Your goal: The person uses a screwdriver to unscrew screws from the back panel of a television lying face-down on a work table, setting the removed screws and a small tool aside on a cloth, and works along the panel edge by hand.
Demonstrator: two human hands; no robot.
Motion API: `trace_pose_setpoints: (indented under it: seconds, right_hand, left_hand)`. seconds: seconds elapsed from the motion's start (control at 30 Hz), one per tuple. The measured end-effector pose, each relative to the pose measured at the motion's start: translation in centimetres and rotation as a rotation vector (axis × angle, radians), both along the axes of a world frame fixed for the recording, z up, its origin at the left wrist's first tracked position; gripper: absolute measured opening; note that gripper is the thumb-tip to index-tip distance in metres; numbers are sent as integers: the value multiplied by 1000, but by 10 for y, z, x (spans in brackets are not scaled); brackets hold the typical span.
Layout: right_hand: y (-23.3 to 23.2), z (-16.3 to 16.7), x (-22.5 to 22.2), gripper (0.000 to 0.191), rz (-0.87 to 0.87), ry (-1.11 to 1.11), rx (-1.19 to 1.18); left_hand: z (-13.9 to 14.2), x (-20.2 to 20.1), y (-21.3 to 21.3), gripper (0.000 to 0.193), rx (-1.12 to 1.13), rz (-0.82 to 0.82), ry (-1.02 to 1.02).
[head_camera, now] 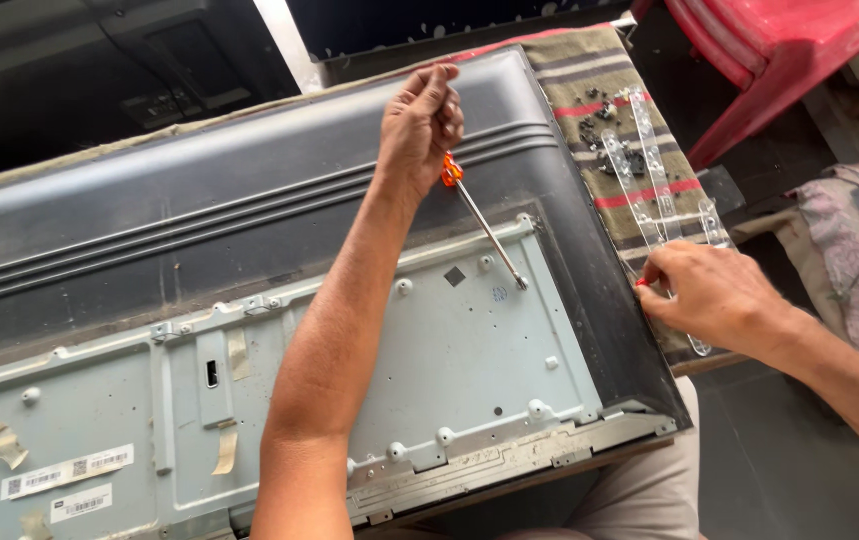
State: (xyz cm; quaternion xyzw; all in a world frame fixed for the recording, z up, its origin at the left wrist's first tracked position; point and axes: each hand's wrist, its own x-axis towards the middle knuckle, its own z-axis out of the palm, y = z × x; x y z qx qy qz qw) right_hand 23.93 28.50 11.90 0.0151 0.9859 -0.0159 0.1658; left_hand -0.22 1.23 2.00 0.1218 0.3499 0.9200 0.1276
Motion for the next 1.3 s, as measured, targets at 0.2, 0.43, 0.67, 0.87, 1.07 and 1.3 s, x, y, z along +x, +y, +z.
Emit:
trace_pose_setpoints:
  seconds: [0.2, 0.43, 0.67, 0.87, 1.07, 1.3]
  right_hand:
    - [-1, 22, -32, 23, 40, 316, -427]
    - [-44, 36, -118, 19, 78, 350, -676]
    - [-90, -16, -101, 29, 305, 363, -514]
    - [-100, -28, -78, 32, 489, 423, -395]
    - [-96, -37, -58, 27, 606, 564, -431]
    - [-82, -32, -49, 24, 710, 567, -500]
  left_hand:
    - [4, 3, 0, 20, -29, -72, 39]
    - [8, 6, 0, 22, -56, -110, 32]
    - [4, 4, -5, 22, -16, -86, 2]
    - [7, 5, -5, 20, 11, -92, -27]
    - [11, 7, -6, 20, 20, -88, -38]
    - [10, 6, -6, 19, 4, -75, -24]
